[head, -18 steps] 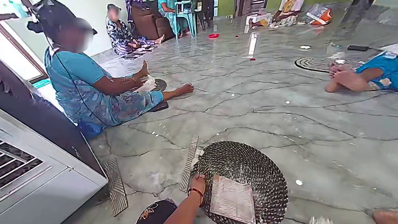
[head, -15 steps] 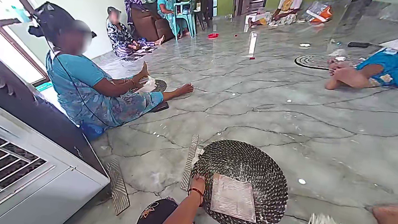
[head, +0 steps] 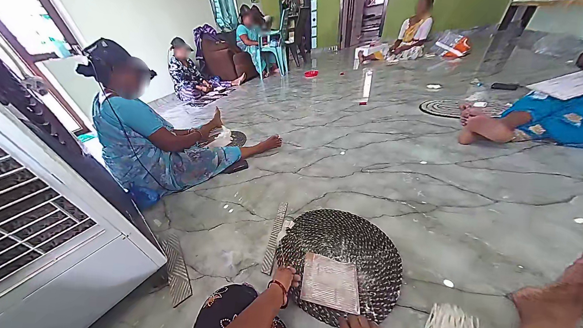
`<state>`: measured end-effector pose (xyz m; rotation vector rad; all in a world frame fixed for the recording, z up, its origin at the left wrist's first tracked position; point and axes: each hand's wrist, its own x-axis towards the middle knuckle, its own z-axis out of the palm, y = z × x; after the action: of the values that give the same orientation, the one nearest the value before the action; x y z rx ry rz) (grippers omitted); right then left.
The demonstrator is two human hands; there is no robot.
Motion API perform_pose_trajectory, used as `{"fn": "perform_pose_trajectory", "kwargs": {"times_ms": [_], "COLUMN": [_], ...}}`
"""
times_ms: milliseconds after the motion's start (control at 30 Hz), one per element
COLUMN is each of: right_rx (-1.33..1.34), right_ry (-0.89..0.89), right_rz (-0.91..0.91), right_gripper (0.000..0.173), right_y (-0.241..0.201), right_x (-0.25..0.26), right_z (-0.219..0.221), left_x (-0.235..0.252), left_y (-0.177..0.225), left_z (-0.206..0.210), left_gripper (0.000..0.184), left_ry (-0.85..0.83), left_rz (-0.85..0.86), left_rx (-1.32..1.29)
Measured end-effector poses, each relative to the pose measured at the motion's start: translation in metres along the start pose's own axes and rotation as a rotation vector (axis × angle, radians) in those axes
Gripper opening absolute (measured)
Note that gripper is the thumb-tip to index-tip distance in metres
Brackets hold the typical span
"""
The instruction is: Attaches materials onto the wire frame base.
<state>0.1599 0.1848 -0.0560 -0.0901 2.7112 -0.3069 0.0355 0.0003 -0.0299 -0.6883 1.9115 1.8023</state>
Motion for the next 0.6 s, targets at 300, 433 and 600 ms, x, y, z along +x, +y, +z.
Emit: {"fn": "perform_pose_trajectory", "kwargs": {"times_ms": [300, 433, 600], "right_rx": [-0.021, 0.027, 0.014], "right_ry": [-0.049, -0.072, -0.048], "right_rz": [0.013, 0.027, 0.036], "right_gripper": [0.033, 0.037, 0.040], "right_y": [-0.009, -0.008, -0.003], "right_x": [0.004, 0.001, -0.004], "right_z": [-0.012, -0.006, 0.001], "left_x": [-0.025, -0.060, -0.052], "left_y": [0.005, 0.012, 0.007], "left_z": [-0.014, -0.033, -0.056], "left_gripper": [0.036, 0.033, 0.030], "left_ry": [0.129, 0.109, 0.074], "left_rz": [-0.052, 0.089, 0.025], "left_rx": [0.031, 0.021, -0.090]}}
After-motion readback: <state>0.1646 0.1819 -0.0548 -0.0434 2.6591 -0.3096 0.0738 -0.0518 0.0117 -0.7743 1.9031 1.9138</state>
